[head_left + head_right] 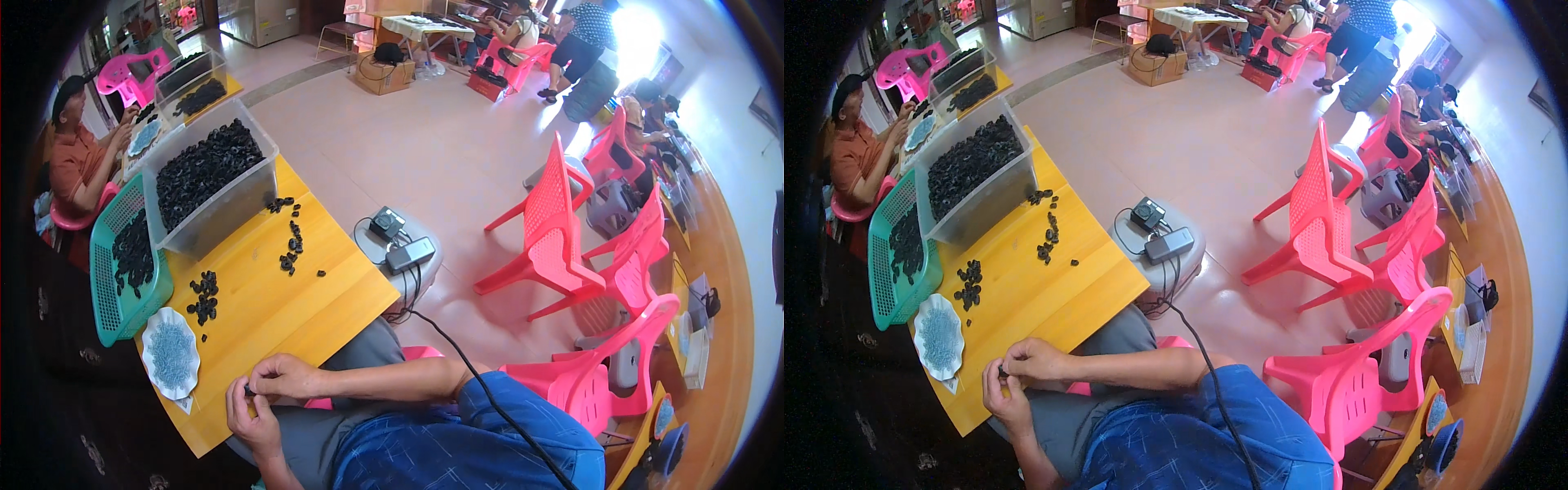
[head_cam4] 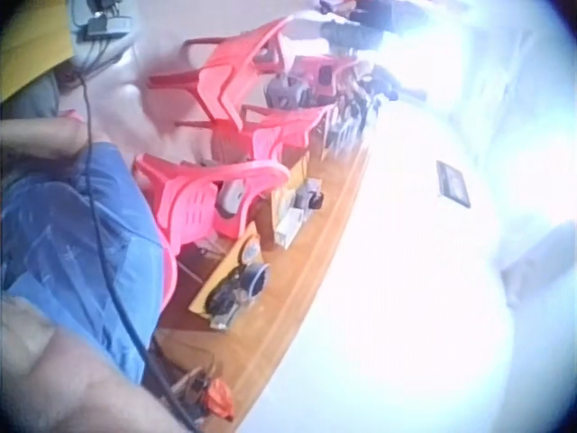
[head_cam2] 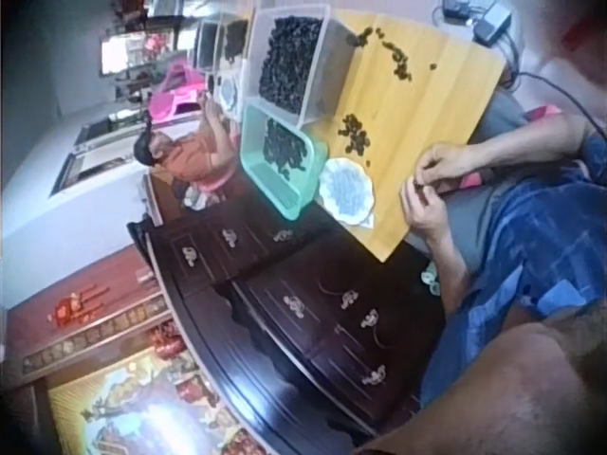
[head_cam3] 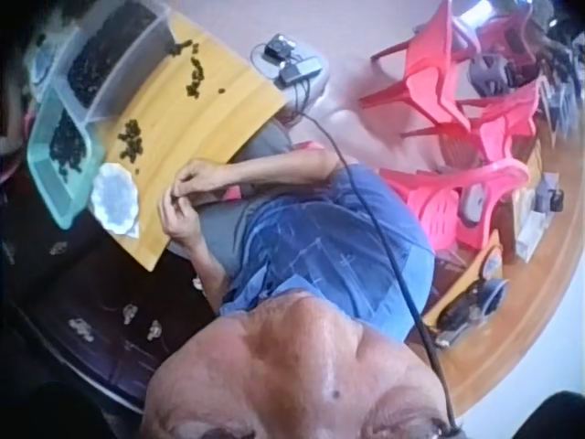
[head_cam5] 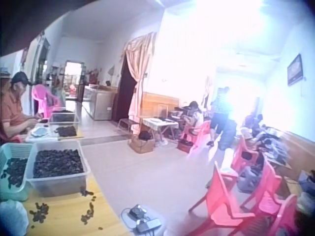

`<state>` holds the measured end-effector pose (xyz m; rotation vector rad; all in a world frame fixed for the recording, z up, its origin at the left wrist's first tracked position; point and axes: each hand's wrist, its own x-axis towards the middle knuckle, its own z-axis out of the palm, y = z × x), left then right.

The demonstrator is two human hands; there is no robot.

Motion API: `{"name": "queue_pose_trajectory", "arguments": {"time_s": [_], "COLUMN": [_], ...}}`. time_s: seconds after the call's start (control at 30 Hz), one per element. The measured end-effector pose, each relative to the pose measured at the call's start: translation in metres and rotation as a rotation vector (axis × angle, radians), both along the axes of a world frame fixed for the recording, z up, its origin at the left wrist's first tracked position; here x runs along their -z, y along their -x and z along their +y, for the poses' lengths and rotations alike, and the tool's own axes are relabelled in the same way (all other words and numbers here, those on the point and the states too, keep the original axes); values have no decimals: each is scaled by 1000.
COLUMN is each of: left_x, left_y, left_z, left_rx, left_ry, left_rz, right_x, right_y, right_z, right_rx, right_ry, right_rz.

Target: The person assembles components by picking up plastic parts and beads from dishes and inserting the beads into the parts by hand.

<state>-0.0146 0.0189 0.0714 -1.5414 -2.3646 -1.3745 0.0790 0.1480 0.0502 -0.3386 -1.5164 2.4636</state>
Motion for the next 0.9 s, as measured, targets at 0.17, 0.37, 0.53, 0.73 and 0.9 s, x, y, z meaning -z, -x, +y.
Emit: {"name": "queue_pose_trajectory", "arguments": {"time_s": [0.17, 0.37, 0.53, 0.73, 0.9], "left_x": [-5, -6, -4, -3, -6], "left_y": [-4, -3, -1, 0, 0], "left_z": [1, 2, 0, -1, -2], "left_rx": [0, 24, 45, 43, 52], "left_ry": [-1, 6, -11, -2, 0], "left_rz": [-41, -6, 5, 20, 54], "right_x": [-2, 0, 0, -3, -5], "right_y": [1, 1, 2, 1, -2], "right_z": [0, 2, 0, 2, 4], "right_rx": [26, -12, 58, 22, -11], "right_ry": [50, -32, -64, -4, -93], "right_rz": [23, 20, 37, 25, -12]}}
